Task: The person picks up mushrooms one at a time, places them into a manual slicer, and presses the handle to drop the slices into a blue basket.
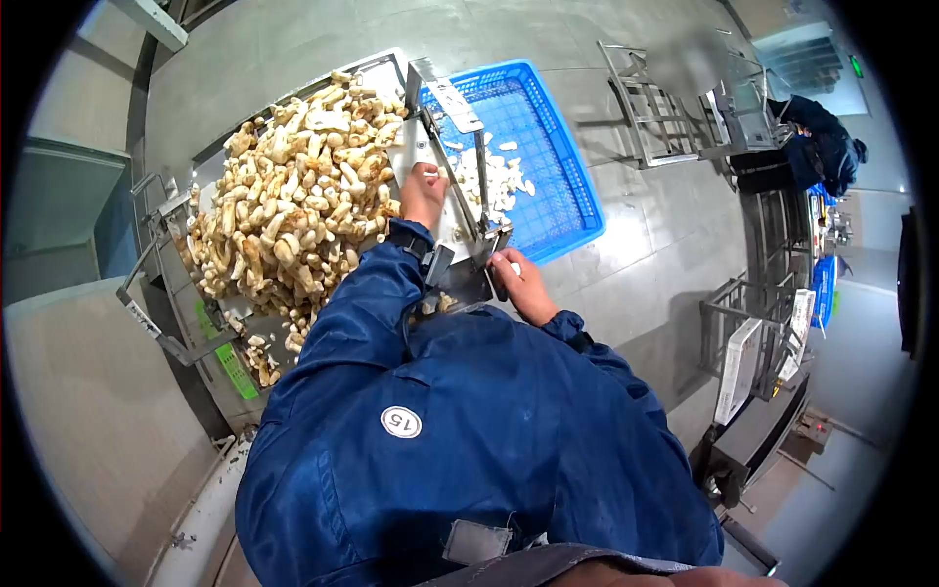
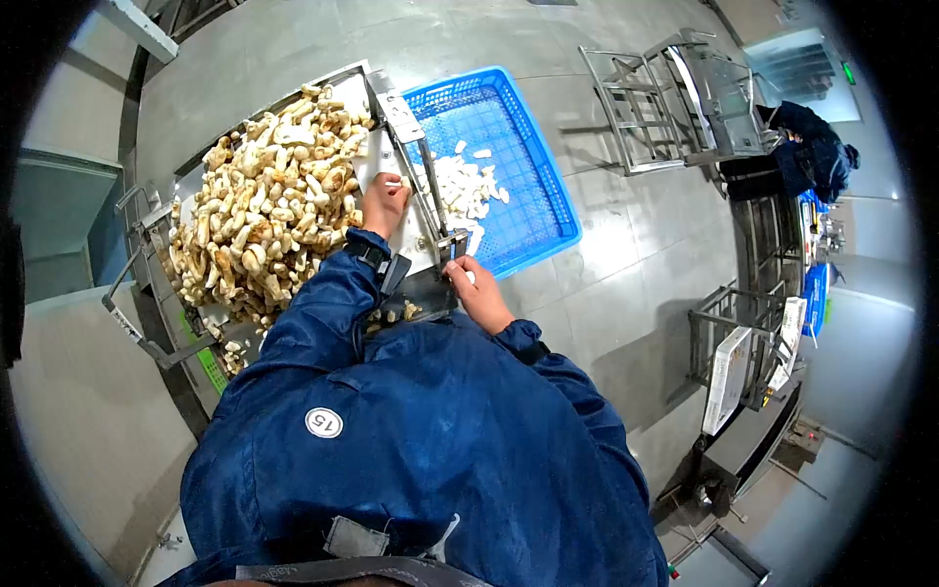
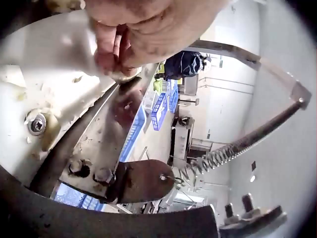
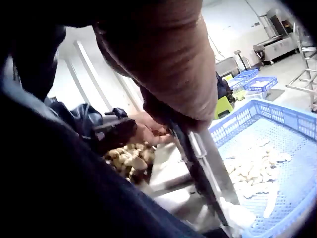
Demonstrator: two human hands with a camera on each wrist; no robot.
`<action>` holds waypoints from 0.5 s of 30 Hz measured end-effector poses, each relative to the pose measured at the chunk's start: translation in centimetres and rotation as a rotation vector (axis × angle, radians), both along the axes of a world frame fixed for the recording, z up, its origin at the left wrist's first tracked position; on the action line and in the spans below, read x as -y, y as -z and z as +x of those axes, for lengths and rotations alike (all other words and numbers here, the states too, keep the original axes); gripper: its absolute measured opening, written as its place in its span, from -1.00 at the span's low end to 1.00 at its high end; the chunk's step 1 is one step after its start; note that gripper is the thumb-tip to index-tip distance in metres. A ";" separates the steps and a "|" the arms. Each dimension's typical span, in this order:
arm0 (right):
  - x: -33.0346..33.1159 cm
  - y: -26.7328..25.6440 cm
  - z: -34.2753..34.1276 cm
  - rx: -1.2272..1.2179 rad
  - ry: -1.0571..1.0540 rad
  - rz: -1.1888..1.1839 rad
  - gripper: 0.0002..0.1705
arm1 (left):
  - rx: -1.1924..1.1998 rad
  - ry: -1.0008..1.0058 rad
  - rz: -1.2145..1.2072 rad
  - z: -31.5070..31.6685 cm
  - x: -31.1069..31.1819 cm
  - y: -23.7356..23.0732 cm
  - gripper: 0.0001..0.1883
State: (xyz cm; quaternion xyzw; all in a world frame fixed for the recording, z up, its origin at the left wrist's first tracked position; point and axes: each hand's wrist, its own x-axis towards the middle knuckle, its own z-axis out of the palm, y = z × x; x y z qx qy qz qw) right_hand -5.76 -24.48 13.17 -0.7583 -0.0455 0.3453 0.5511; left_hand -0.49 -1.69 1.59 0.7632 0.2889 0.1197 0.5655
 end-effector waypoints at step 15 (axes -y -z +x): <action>0.6 2.7 -0.1 -0.025 -0.013 0.030 -0.63 | -0.118 0.067 0.058 0.2 -0.5 -2.6 -0.78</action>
